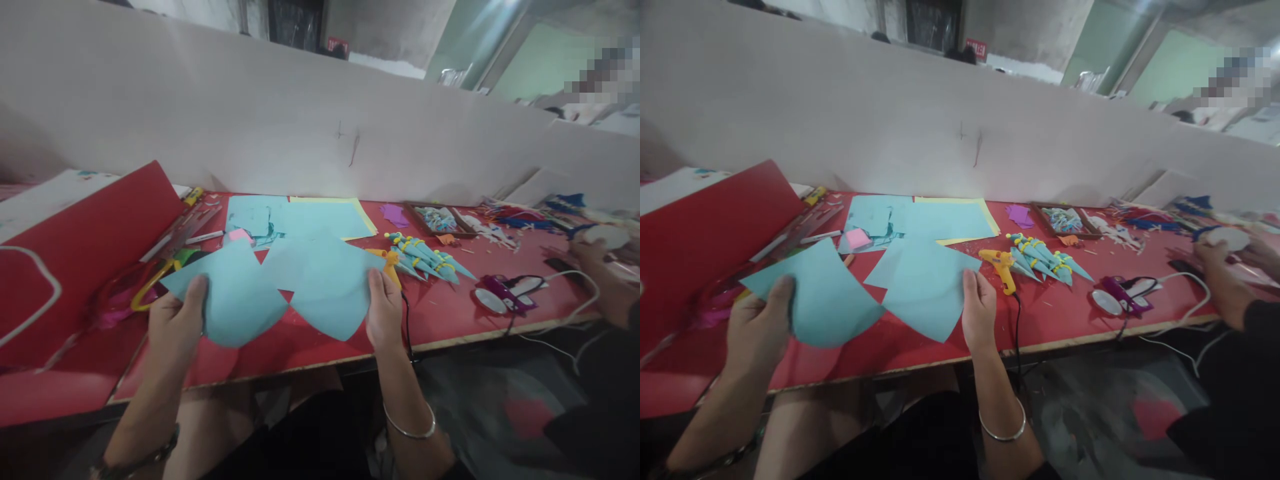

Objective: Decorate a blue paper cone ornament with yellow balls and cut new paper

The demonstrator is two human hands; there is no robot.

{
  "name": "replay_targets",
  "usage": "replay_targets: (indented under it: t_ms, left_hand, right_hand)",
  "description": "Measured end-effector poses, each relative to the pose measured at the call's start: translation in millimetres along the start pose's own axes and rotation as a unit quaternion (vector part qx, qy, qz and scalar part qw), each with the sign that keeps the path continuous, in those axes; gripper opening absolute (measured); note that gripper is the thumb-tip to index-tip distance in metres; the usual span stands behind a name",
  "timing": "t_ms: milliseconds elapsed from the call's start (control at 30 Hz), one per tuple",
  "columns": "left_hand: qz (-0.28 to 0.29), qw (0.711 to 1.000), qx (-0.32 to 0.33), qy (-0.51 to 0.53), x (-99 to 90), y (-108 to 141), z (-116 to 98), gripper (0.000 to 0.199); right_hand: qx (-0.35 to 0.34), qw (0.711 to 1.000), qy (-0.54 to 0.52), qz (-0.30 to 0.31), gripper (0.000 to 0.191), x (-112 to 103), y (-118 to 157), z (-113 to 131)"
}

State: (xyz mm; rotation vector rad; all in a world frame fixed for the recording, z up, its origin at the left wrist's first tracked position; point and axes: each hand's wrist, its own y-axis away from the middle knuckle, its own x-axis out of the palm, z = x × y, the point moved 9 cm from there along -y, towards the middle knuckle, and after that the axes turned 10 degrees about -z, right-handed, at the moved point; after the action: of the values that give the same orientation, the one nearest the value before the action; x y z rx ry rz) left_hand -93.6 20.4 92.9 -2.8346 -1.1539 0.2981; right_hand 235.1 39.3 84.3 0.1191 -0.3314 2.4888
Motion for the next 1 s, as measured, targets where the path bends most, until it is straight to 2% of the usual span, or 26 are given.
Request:
replay_targets:
  t_ms: [100, 167, 267, 333, 400, 467, 533, 567, 733, 833, 933, 1000]
  left_hand:
    - [0.006, 1.0, 0.025, -0.006, 3.0, 1, -4, 0.028]
    - [0.011, 1.0, 0.004, -0.007, 6.3, -1, 5, 0.027]
    - [0.022, 0.999, -0.04, 0.006, 13.2, -4, 28, 0.023]
    - [0.048, 0.998, -0.046, 0.011, 20.5, -3, 40, 0.022]
    - [0.107, 0.993, -0.042, -0.017, 31.7, 2, 48, 0.028]
    - [0.176, 0.982, -0.011, -0.064, 42.9, 9, 51, 0.032]
    - [0.21, 0.971, 0.029, -0.108, 48.0, 15, 51, 0.03]
    - [0.203, 0.97, 0.042, -0.125, 47.0, 15, 51, 0.03]
    - [0.093, 0.982, 0.059, -0.152, 30.3, 12, 40, 0.035]
    - [0.09, 0.986, 0.046, -0.135, 28.8, 15, 35, 0.037]
    - [0.085, 0.989, 0.022, -0.118, 21.8, 12, 40, 0.038]
    - [0.065, 0.992, 0.02, -0.103, 11.8, 6, 44, 0.039]
  right_hand:
    - [0.001, 0.999, -0.021, 0.034, 0.03, 4, 0, 1]
    - [0.004, 0.994, -0.003, 0.111, 0.028, 18, 7, -1]
    - [0.023, 0.964, 0.072, 0.255, 0.032, 43, 27, -20]
    - [0.026, 0.947, 0.114, 0.298, 0.029, 51, 38, -36]
    - [0.023, 0.95, 0.134, 0.28, 0.031, 51, 39, -49]
    - [0.02, 0.956, 0.142, 0.258, 0.031, 50, 38, -57]
    - [0.015, 0.958, 0.15, 0.243, 0.031, 48, 35, -59]
    - [0.011, 0.961, 0.156, 0.227, 0.032, 45, 32, -59]
    - [0.003, 0.978, 0.17, 0.124, 0.038, 28, 20, -48]
    - [0.003, 0.984, 0.145, 0.106, 0.035, 26, 21, -43]
    - [0.003, 0.988, 0.118, 0.1, 0.033, 21, 19, -40]
    - [0.011, 0.99, 0.124, 0.061, 0.035, 9, 11, -40]
